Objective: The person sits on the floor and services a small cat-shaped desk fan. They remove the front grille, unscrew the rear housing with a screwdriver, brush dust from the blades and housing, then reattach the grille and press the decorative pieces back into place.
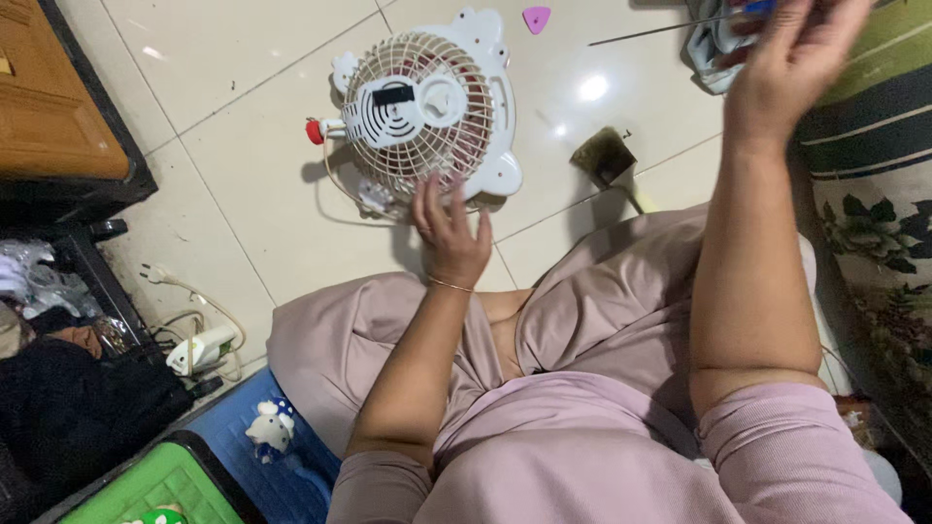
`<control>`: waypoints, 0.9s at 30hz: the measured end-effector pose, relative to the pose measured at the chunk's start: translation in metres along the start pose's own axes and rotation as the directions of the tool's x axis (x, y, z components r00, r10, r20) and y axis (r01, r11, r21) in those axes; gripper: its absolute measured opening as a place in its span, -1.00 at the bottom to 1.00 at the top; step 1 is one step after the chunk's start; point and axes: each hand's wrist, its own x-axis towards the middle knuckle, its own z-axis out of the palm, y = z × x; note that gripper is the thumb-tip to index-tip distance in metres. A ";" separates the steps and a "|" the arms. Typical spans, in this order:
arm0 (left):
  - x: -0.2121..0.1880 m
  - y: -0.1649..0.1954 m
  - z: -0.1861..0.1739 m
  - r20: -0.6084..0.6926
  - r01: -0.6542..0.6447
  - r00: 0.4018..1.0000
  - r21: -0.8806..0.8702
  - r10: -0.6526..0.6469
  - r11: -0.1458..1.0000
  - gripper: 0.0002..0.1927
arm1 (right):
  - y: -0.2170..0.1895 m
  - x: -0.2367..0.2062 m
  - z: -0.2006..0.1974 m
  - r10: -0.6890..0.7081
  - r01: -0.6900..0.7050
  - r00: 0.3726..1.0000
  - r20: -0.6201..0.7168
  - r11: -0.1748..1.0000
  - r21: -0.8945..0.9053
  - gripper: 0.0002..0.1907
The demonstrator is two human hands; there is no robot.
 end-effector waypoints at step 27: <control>-0.002 -0.007 0.043 -0.068 -0.054 0.995 0.311 0.079 0.949 -0.49 | 0.064 0.005 0.187 0.538 -0.017 0.761 0.361 0.574 -0.819 -0.71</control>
